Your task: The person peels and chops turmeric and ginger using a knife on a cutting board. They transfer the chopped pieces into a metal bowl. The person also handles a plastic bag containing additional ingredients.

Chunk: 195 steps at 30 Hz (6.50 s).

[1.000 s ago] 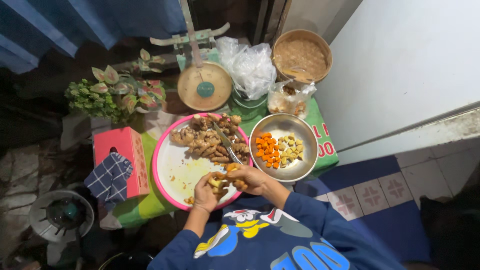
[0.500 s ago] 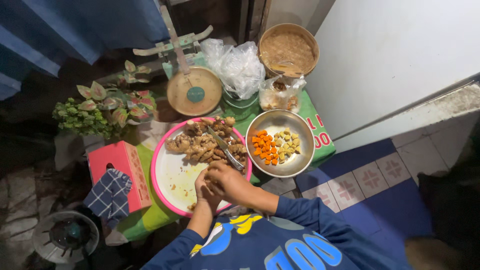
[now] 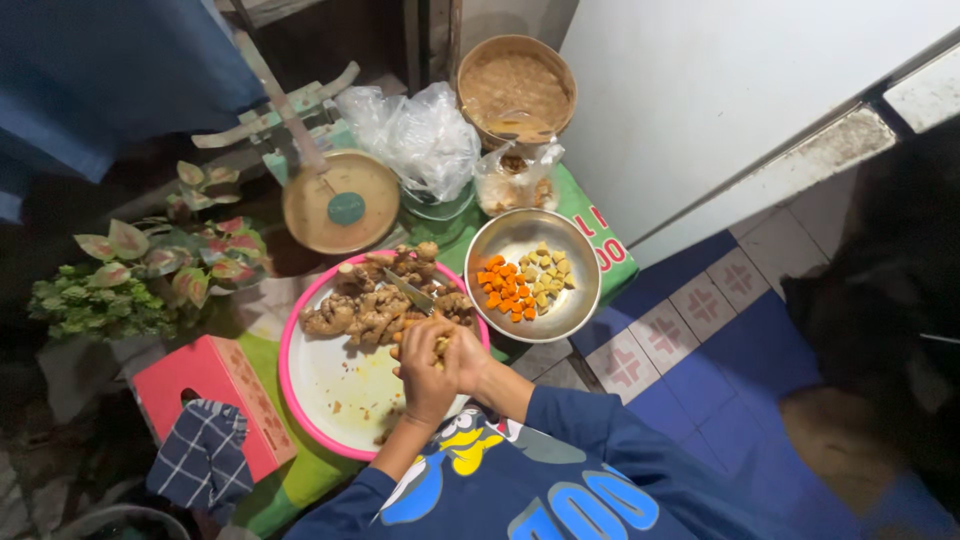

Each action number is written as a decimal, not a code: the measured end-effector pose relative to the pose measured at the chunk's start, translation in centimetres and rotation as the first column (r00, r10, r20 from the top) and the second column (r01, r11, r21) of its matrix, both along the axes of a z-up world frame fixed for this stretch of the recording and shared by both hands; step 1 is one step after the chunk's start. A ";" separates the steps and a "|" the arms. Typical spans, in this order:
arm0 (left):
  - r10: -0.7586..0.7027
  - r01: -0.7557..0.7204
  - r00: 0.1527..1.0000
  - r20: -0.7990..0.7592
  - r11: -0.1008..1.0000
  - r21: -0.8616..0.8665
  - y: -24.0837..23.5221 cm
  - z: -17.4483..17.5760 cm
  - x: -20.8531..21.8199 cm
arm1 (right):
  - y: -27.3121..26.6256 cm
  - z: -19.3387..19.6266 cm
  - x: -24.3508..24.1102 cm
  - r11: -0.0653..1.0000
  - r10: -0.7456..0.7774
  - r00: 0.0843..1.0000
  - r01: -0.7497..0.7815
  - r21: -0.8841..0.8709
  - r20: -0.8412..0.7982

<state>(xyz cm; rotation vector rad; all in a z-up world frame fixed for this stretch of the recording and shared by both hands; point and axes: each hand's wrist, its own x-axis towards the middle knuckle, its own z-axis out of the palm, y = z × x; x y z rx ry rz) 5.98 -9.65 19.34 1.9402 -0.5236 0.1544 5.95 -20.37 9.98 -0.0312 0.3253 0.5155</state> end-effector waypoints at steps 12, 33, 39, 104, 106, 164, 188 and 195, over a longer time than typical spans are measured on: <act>-0.011 0.001 0.988 0.157 0.998 0.063 -1.2 3.4 0.2 | -8.8 -3.6 -1.4 0.981 -0.155 0.976 0.133 -0.140 -0.154; 0.517 -0.517 0.855 -0.019 0.856 0.030 -0.2 -3.1 -2.4 | -31.4 -6.2 0.1 0.256 -0.132 0.991 0.002 -0.967 -0.033; 0.735 -0.737 0.675 -0.069 0.675 -0.020 4.1 -5.5 -3.8 | -31.1 -7.4 2.8 0.402 -0.457 0.874 0.035 -0.915 -0.167; -0.047 -0.255 0.699 -0.713 0.916 -0.310 16.9 -12.2 -2.3 | 11.2 2.4 -0.2 -0.179 0.526 0.838 0.277 -0.944 0.146; -0.236 -0.425 0.630 -0.740 0.693 -0.583 17.6 -11.9 -1.7 | 10.3 0.4 0.8 -0.095 0.537 0.840 0.148 -0.984 0.075; -0.389 -0.685 0.349 -0.852 0.515 -0.516 26.2 -12.1 -2.2 | 14.6 -13.5 -0.1 -0.153 0.963 0.262 0.720 -0.677 0.061; -0.220 -0.626 0.290 -0.931 0.692 -0.359 22.7 -13.3 3.4 | 9.7 -8.0 -2.8 -0.681 0.654 0.757 0.596 -0.426 0.014; -0.121 -0.562 0.340 -0.933 0.769 -0.305 19.3 -13.6 8.0 | 11.2 -6.3 -7.0 -0.494 0.717 0.693 0.435 -0.753 -0.070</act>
